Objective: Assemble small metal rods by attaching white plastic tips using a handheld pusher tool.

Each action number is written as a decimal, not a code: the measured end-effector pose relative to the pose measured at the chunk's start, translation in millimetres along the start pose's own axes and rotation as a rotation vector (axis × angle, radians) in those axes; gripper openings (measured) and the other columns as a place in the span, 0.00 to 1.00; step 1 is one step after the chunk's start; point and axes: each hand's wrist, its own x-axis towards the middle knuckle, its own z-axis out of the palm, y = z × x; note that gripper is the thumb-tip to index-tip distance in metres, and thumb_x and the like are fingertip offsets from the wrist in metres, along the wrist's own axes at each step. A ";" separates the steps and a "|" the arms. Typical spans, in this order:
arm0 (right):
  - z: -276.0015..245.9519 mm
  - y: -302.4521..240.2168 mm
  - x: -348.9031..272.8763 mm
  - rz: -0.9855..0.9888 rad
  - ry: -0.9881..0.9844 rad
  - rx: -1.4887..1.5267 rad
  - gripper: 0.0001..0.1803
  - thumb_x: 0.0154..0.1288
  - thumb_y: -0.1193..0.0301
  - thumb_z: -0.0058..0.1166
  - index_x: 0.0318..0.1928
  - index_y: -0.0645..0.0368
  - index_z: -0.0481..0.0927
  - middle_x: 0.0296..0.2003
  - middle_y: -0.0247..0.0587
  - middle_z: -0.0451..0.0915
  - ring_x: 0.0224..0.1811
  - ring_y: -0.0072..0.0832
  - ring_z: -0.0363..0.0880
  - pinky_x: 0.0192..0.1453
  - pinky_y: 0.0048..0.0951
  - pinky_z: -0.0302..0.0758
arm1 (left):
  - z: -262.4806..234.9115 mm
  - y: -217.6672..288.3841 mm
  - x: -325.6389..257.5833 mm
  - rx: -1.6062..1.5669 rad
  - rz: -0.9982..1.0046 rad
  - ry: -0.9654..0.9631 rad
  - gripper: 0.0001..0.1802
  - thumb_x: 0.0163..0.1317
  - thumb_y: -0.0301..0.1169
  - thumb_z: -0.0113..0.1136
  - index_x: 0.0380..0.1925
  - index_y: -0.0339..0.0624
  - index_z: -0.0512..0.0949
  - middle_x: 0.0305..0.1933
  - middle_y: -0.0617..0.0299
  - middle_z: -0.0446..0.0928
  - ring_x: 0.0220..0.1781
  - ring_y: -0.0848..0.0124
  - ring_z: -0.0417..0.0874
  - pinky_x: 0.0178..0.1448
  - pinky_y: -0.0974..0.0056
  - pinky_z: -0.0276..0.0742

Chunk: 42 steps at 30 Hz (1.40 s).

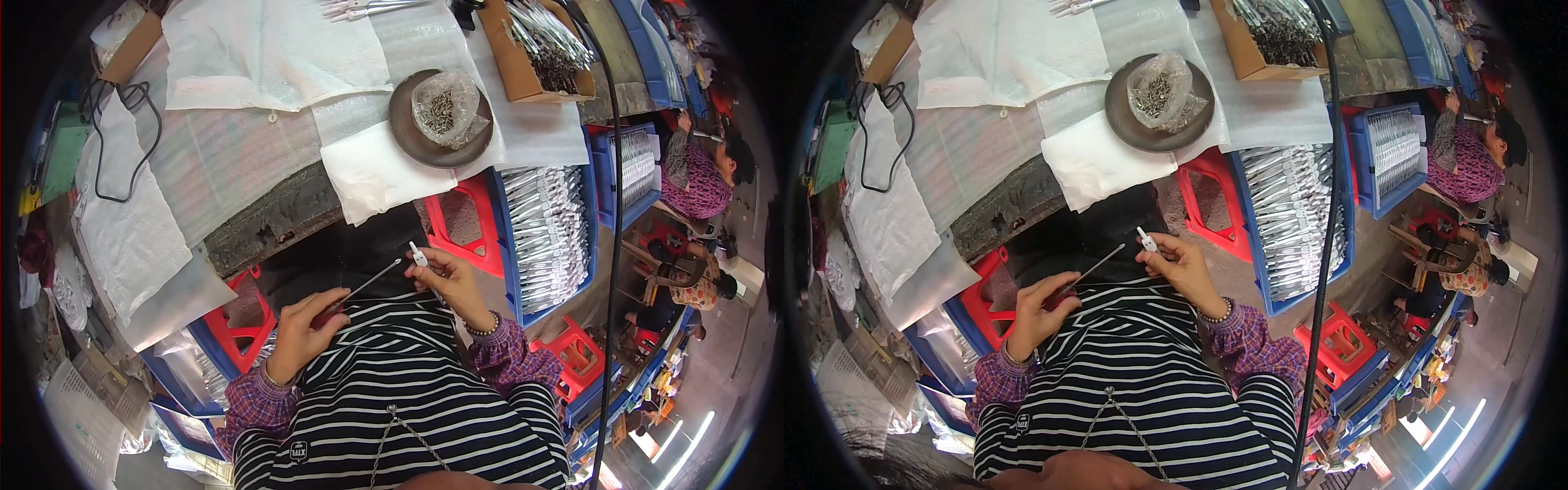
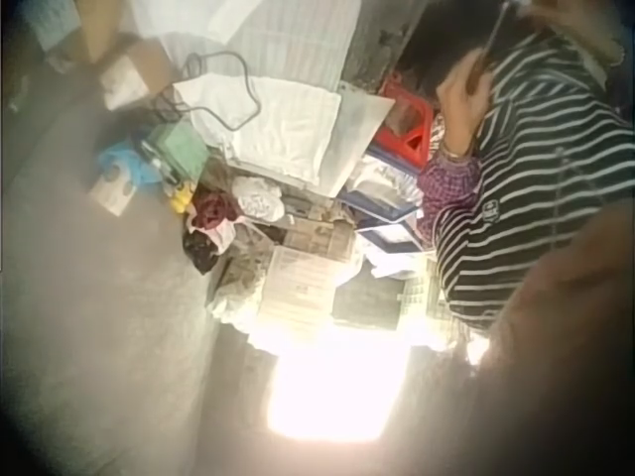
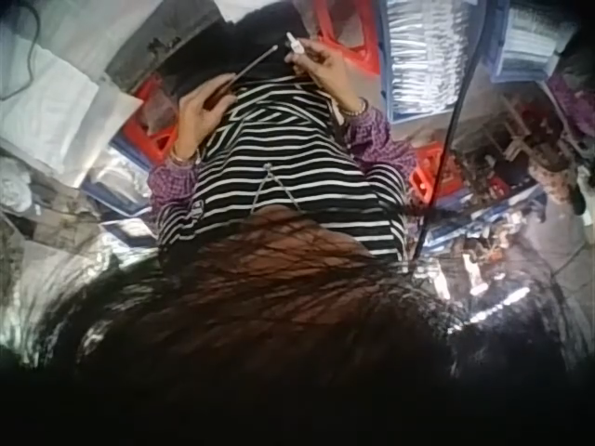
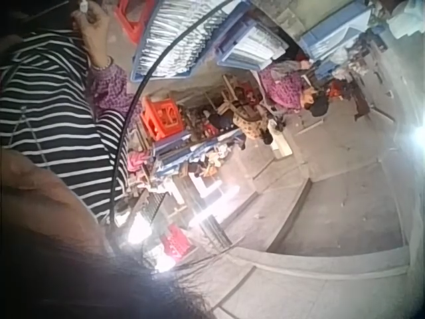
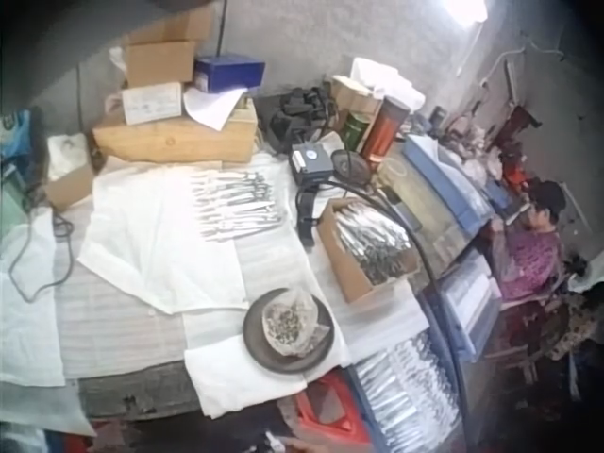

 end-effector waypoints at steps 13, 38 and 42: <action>-0.1 0.5 2.1 0.005 -0.008 -0.008 0.17 0.64 0.75 0.53 0.54 0.64 0.74 0.36 0.36 0.81 0.32 0.15 0.76 0.38 0.17 0.75 | 0.0 1.6 0.8 -0.053 -0.024 -0.058 0.21 0.47 0.20 0.64 0.45 0.40 0.78 0.31 0.56 0.78 0.28 0.67 0.79 0.33 0.70 0.72; 2.8 6.8 -1.4 -0.057 0.030 -0.087 0.18 0.65 0.74 0.53 0.55 0.62 0.74 0.36 0.34 0.81 0.33 0.14 0.76 0.37 0.16 0.75 | 6.9 9.7 3.8 -0.095 0.016 -0.068 0.14 0.50 0.19 0.61 0.39 0.37 0.80 0.33 0.54 0.79 0.33 0.64 0.82 0.37 0.68 0.76; 0.9 8.0 -0.5 -0.054 0.030 -0.071 0.18 0.65 0.73 0.54 0.54 0.62 0.74 0.35 0.33 0.81 0.32 0.14 0.76 0.37 0.16 0.74 | 7.4 10.2 4.2 -0.087 0.009 -0.054 0.13 0.50 0.19 0.61 0.39 0.36 0.80 0.33 0.54 0.79 0.32 0.64 0.82 0.36 0.68 0.76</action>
